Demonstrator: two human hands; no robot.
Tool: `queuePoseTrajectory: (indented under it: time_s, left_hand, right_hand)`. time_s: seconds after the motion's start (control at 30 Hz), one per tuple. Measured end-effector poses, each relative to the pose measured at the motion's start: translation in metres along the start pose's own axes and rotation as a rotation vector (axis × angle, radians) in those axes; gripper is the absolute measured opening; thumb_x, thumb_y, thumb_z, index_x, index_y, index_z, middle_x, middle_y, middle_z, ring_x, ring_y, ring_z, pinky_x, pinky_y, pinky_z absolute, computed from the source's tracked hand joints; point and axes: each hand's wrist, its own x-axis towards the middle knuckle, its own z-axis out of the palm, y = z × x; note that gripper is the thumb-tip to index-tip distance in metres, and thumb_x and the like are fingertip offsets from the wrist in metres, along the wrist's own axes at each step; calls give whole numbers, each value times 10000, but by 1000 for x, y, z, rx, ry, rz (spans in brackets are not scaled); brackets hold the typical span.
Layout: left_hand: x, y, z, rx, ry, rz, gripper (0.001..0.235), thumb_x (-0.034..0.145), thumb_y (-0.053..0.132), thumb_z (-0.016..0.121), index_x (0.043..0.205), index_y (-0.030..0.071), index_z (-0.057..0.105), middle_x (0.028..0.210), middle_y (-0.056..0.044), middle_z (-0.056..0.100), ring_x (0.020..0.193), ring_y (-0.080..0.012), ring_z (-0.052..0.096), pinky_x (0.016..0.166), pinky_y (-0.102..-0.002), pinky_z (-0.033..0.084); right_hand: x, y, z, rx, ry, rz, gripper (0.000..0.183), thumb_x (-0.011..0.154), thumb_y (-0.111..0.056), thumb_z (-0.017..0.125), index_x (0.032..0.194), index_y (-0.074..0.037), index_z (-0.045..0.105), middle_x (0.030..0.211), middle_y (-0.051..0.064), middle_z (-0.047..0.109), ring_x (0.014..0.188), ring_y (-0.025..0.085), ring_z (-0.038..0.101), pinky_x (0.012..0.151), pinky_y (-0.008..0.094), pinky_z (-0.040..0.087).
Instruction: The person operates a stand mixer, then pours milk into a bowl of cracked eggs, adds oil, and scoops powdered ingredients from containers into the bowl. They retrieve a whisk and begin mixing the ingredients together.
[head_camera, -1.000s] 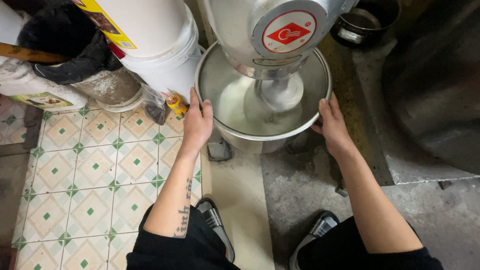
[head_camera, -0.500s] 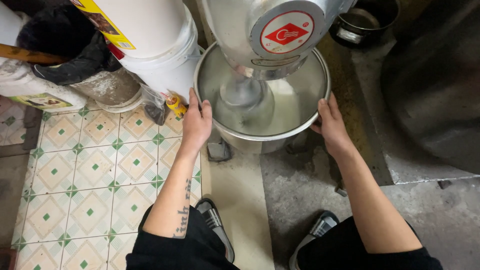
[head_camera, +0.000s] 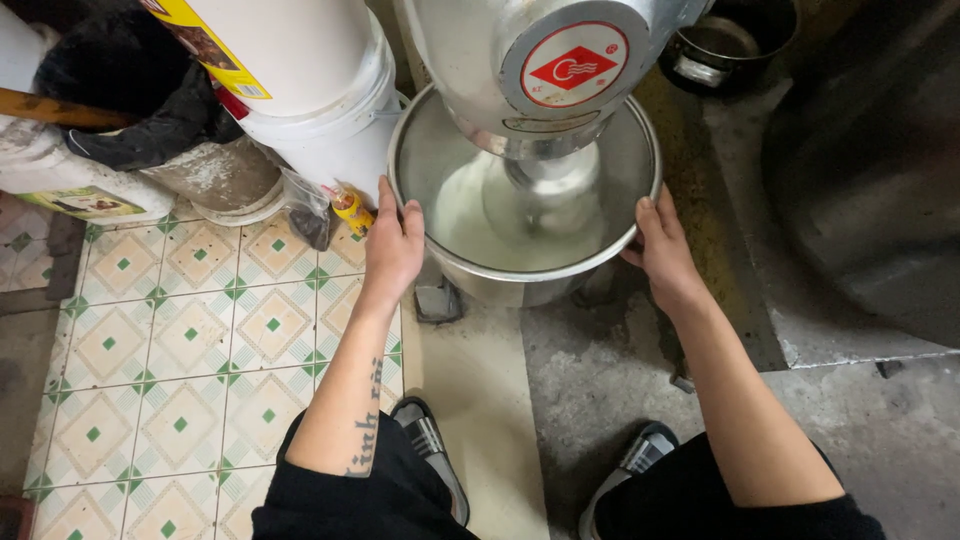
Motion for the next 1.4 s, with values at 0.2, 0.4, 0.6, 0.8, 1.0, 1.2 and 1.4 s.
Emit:
queuePoseTrajectory:
  time_s: [0.2, 0.4, 0.6, 0.8, 1.0, 1.2, 1.4]
  left_hand:
    - [-6, 7, -2, 12, 2, 3, 761, 1188, 431, 411, 1833, 83, 207, 1687, -379, 517, 1512, -556, 557, 1267, -653, 475]
    - [-26, 30, -15, -5, -8, -6, 767, 1176, 427, 410, 1830, 80, 207, 1675, -382, 527, 1504, -564, 560, 1273, -661, 461]
    - [-12, 13, -6, 16, 3, -6, 773, 1179, 455, 401, 1836, 101, 200, 1666, -374, 543, 1502, -548, 573, 1271, -649, 475]
    - [-18, 21, -10, 7, 2, -1, 778, 1171, 452, 403, 1837, 101, 208, 1676, -368, 536, 1494, -551, 577, 1270, -641, 471]
    - [-22, 25, -12, 6, 8, -3, 773, 1170, 450, 416, 1831, 99, 222, 1650, -371, 561, 1480, -550, 591, 1255, -640, 488]
    - [-20, 24, -10, -9, 8, -23, 749, 1185, 437, 412, 1834, 112, 231, 1650, -346, 575, 1483, -521, 604, 1248, -619, 508]
    - [-22, 25, -12, -6, 3, -13, 765, 1178, 438, 420, 1831, 94, 219, 1661, -365, 551, 1491, -544, 584, 1263, -642, 486]
  right_hand:
    - [-2, -4, 1, -10, -9, -17, 669, 1272, -378, 309, 1811, -113, 13, 1833, 357, 49, 1629, 704, 175, 1293, 889, 331]
    - [0, 2, 0, 2, -2, -9, 680, 1272, -377, 315, 1808, -91, 11, 1824, 372, 64, 1624, 706, 184, 1292, 872, 359]
    - [-2, -2, 1, 0, -2, -11, 676, 1270, -387, 303, 1811, -107, 10, 1824, 371, 104, 1631, 689, 206, 1292, 864, 343]
    - [-1, -2, 2, 9, 2, -15, 677, 1273, -381, 317, 1812, -94, 27, 1831, 362, 80, 1632, 690, 194, 1287, 868, 362]
    - [6, 10, -2, 6, 14, -11, 670, 1276, -392, 316, 1817, -109, 40, 1832, 361, 106, 1627, 690, 218, 1276, 866, 364]
    - [4, 5, -1, -6, 12, -20, 679, 1277, -391, 316, 1812, -99, 18, 1836, 365, 78, 1632, 700, 183, 1269, 887, 339]
    - [4, 7, -2, -11, 3, -21, 663, 1281, -364, 308, 1807, -83, 18, 1826, 378, 70, 1632, 701, 179, 1279, 886, 351]
